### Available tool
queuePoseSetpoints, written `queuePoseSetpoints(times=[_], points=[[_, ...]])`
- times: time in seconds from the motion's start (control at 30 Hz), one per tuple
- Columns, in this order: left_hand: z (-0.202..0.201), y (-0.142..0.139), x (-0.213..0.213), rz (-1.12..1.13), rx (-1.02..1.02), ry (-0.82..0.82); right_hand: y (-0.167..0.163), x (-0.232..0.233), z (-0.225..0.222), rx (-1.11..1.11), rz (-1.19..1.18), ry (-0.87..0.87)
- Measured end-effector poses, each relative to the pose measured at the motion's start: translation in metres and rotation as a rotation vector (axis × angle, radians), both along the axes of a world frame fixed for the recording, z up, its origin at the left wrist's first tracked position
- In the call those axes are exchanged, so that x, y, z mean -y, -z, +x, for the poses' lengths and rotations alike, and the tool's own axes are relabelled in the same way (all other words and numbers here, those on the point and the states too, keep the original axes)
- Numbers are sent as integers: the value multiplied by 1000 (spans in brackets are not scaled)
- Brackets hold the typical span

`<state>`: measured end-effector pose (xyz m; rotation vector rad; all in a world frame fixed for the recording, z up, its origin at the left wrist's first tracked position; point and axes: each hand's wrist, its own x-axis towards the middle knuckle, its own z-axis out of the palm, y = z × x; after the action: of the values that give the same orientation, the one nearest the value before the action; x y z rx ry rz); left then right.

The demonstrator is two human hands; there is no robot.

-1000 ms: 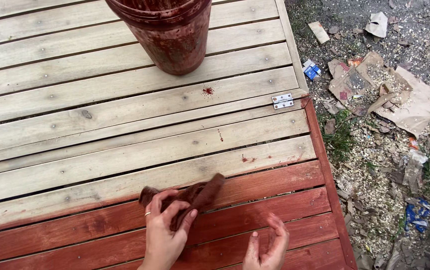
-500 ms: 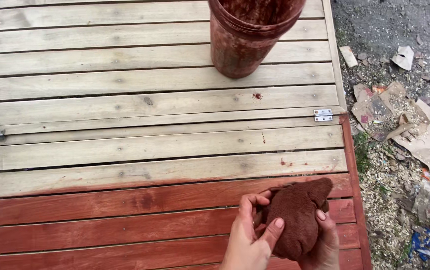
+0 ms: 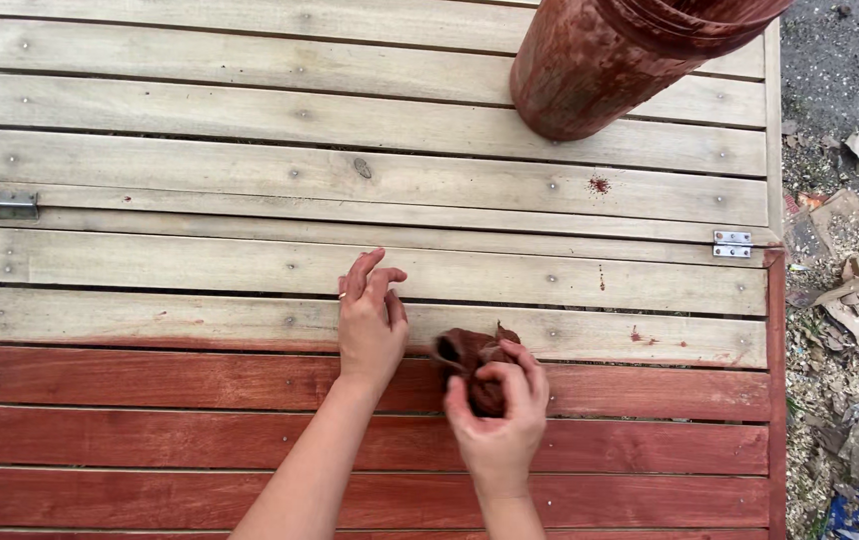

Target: The person wipes a red wood stain onto slatted wooden furniture panels using a cloth, working section by section across the boards. They occasionally dip the cloth into a bucket of stain and continue coating the untreated wood.

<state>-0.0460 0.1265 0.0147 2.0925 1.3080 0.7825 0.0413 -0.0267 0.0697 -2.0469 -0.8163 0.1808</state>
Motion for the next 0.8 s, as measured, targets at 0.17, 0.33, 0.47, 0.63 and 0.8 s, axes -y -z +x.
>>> queuePoseSetpoints(times=[0.17, 0.33, 0.47, 0.63, 0.8], points=[[24, 26, -6, -26, 42, 144, 13, -27, -8, 508, -348, -66], [46, 28, 22, 3, -107, 115, 50, 36, 59, 662, -360, -153], [52, 30, 38, -23, -339, 245, 60, 108, 156, 731, -587, 100], [56, 39, 41, -5, -516, 282, 59, 162, 255, 610, -716, 542], [59, 40, 43, -15, -584, 283, 60, 148, 259, 459, -777, 736]])
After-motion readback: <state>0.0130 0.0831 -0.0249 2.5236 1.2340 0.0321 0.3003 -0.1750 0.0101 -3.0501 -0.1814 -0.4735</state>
